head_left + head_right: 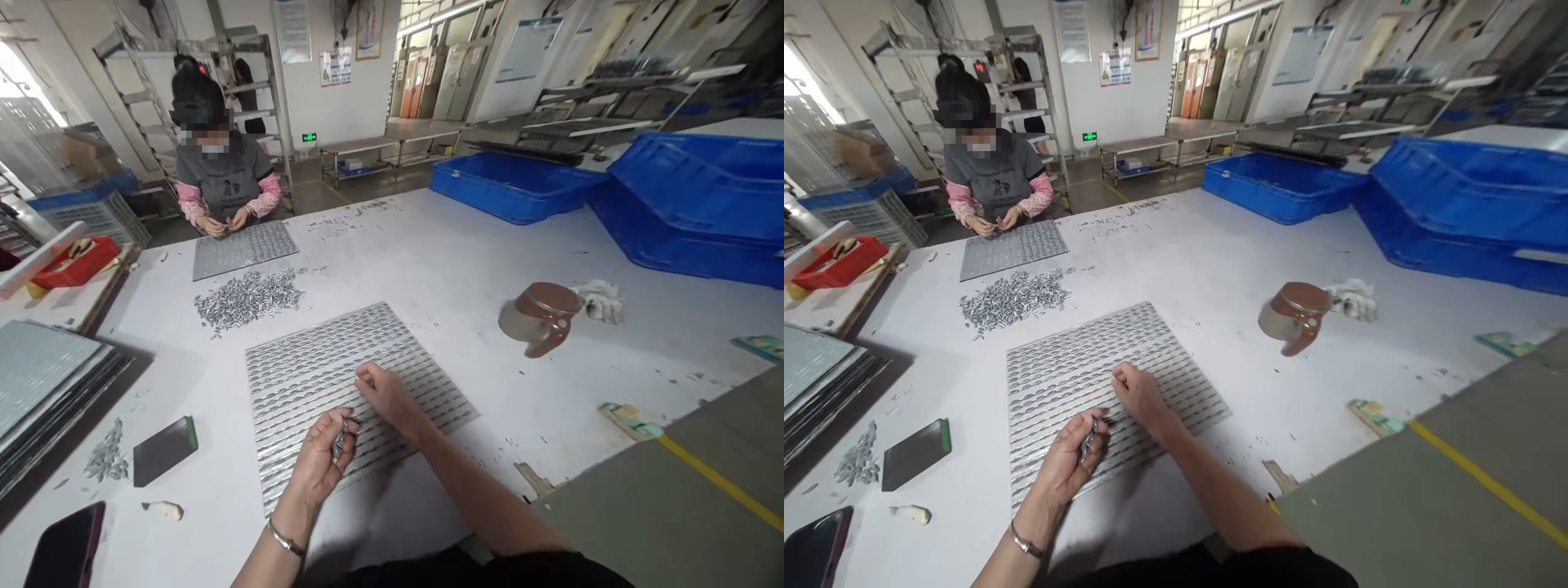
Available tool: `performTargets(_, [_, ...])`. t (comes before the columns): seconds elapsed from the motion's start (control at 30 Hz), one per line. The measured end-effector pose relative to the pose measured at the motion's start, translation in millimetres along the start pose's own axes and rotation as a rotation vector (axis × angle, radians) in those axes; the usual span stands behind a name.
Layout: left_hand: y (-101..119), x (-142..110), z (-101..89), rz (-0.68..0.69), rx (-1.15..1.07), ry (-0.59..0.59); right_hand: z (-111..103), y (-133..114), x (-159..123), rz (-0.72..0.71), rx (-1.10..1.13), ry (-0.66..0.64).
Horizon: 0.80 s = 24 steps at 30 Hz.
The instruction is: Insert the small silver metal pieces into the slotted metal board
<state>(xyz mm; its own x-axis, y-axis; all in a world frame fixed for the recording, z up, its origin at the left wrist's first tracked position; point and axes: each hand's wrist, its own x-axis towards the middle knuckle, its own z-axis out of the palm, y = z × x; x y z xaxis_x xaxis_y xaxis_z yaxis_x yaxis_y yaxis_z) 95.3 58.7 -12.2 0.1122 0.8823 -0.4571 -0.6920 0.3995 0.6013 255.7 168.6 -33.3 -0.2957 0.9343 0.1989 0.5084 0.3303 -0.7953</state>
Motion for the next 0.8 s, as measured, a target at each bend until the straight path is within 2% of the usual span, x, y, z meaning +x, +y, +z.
performTargets(0.1, [-2.5,0.8,-10.3,0.041,0.047,-0.008,9.8,0.9,9.8,-0.030,-0.056,-0.030])
performTargets(0.2, [-4.3,0.1,-15.8,0.009,0.024,-0.007,15.4,1.1,14.2,-0.057,-0.140,-0.017])
performTargets(0.47, [-4.9,4.0,-18.6,-0.045,-0.042,0.057,21.0,1.4,23.3,0.157,-0.223,-0.074])
performTargets(0.63, [-2.2,5.6,-18.4,-0.015,-0.075,0.042,20.0,3.4,26.5,0.212,-0.185,0.010])
performTargets(0.7, [-1.9,5.2,-17.4,-0.001,-0.074,0.043,17.4,-0.1,20.0,0.181,-0.099,0.055])
performTargets(0.8, [-4.2,3.6,-16.8,0.021,-0.049,0.052,11.2,-15.1,-3.8,0.036,0.081,0.048])
